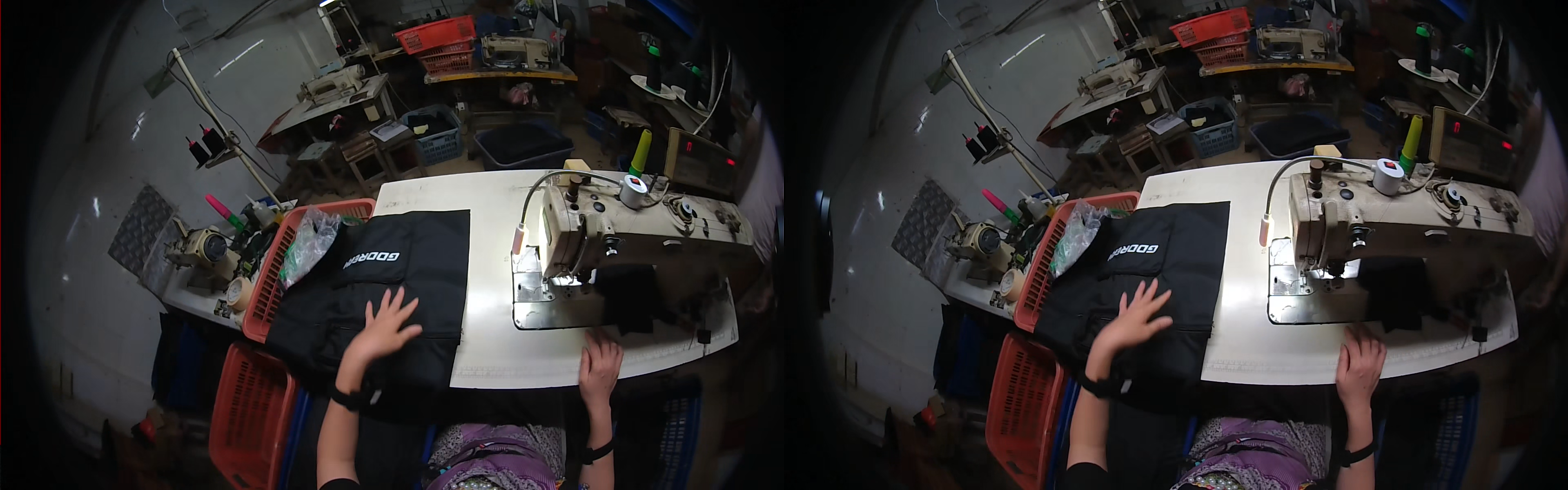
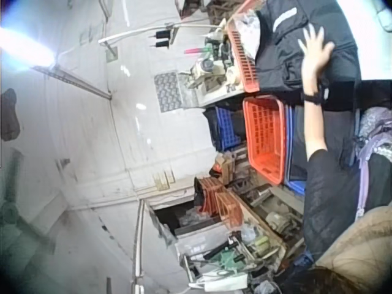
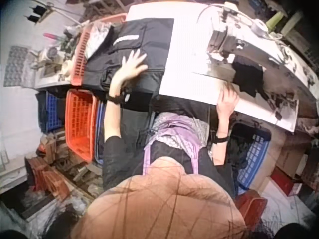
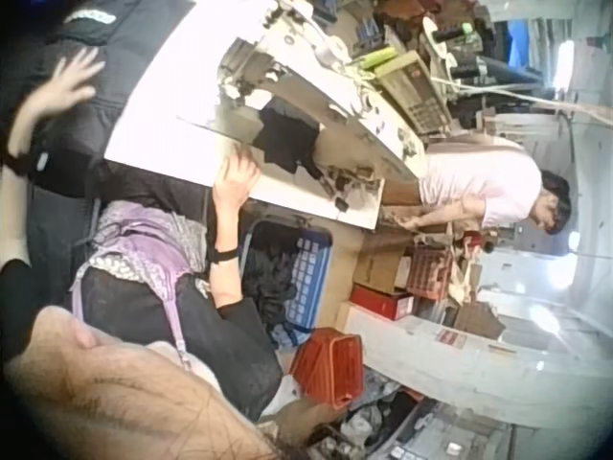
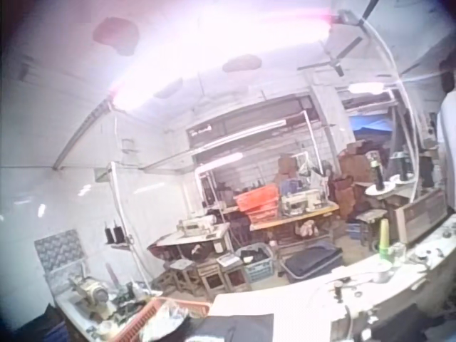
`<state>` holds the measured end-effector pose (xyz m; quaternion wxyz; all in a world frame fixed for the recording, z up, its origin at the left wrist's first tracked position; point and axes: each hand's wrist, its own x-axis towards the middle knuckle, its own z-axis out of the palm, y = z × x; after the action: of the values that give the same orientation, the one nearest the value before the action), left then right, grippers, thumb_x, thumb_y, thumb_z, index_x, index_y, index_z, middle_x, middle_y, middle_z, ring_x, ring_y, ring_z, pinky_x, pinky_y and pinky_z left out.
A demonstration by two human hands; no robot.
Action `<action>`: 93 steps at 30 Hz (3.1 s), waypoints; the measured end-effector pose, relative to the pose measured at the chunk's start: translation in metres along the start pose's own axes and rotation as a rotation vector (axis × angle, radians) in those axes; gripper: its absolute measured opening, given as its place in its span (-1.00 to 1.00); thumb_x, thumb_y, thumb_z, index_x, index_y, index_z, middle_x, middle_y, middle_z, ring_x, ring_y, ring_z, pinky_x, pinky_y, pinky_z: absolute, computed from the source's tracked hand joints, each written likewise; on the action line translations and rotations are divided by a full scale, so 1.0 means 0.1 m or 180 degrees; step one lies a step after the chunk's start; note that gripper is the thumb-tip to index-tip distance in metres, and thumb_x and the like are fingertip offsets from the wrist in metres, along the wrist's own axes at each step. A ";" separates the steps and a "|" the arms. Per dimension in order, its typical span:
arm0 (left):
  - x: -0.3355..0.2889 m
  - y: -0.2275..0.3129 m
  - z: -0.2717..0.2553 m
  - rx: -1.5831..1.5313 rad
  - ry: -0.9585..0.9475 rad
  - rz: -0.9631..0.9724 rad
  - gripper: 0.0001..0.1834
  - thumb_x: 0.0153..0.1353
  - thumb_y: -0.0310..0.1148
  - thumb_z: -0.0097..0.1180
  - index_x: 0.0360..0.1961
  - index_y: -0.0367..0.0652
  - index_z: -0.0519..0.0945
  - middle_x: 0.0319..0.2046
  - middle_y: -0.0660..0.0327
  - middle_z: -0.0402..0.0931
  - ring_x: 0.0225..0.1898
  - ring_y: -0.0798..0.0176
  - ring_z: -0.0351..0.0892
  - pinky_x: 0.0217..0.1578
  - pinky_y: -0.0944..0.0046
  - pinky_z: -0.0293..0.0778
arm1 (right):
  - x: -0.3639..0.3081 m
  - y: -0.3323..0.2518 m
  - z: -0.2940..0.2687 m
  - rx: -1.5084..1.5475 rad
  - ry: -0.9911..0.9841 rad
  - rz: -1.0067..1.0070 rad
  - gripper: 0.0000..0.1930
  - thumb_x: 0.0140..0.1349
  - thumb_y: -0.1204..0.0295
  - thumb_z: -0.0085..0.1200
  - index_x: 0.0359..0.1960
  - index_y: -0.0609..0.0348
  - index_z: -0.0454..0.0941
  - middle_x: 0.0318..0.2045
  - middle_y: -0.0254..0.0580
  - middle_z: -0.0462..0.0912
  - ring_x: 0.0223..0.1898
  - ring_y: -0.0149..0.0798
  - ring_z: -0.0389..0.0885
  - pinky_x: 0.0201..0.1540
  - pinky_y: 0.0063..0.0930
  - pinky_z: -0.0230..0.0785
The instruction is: Sewing straps and finishing a black garment bag using an industrial sewing machine.
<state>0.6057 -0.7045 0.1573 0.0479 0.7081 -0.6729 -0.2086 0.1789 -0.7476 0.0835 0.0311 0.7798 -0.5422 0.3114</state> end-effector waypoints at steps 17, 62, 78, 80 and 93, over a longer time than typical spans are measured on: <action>0.04 0.87 0.92 0.0413 0.1501 0.0096 -0.39 0.29 -0.01 0.03 0.35 0.12 0.31 0.41 -0.01 0.03 0.43 -0.17 -0.09 0.28 -0.40 -0.27 | 0.38 -1.11 -0.08 0.1613 -0.0646 -0.1051 -0.71 0.14 0.44 0.16 -0.08 0.15 0.55 0.11 -0.07 0.48 0.16 -0.07 0.42 0.25 -0.11 0.10; 0.30 1.34 0.71 0.0862 0.1584 0.1474 -0.49 0.23 -0.12 0.12 0.18 -0.05 0.48 0.23 0.06 0.37 0.29 0.00 0.28 0.26 -0.17 0.10 | 0.17 -0.86 0.30 0.1544 0.0225 0.0151 -0.73 0.18 0.22 0.21 -0.51 0.14 0.51 -0.39 -0.25 0.50 -0.17 -0.17 0.47 0.11 -0.25 0.17; 0.39 1.16 0.88 0.0655 0.1619 0.1524 -0.47 0.26 -0.01 0.06 0.20 0.03 0.48 0.29 0.09 0.31 0.33 -0.03 0.20 0.28 -0.26 -0.01 | 0.16 -0.81 0.37 0.1624 -0.0120 -0.0203 -0.63 0.19 0.16 0.17 -0.63 0.19 0.52 -0.37 -0.25 0.51 -0.18 -0.22 0.49 0.17 -0.19 0.11; 0.41 1.13 0.92 0.0668 0.1630 0.1498 -0.47 0.26 -0.01 0.06 0.20 0.03 0.48 0.29 0.09 0.31 0.33 -0.03 0.20 0.28 -0.25 0.00 | 0.19 -0.83 0.37 0.1674 -0.0216 -0.0152 -0.63 0.19 0.15 0.17 -0.60 0.19 0.54 -0.35 -0.24 0.51 -0.16 -0.21 0.49 0.17 -0.18 0.11; 0.38 1.15 0.89 0.0551 0.1670 0.1518 -0.47 0.22 -0.05 0.13 0.19 0.07 0.49 0.29 0.13 0.32 0.33 0.03 0.22 0.28 -0.21 0.00 | -0.08 -0.71 0.27 0.1575 -0.0083 -0.1017 -0.56 0.23 0.18 0.15 -0.72 0.16 0.40 -0.52 -0.30 0.40 -0.34 -0.22 0.41 -0.10 -0.30 0.18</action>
<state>0.4665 -0.7327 0.1074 0.2060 0.5621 -0.7991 0.0549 0.2512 -0.7218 0.0780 -0.1183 0.8431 -0.3206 0.4153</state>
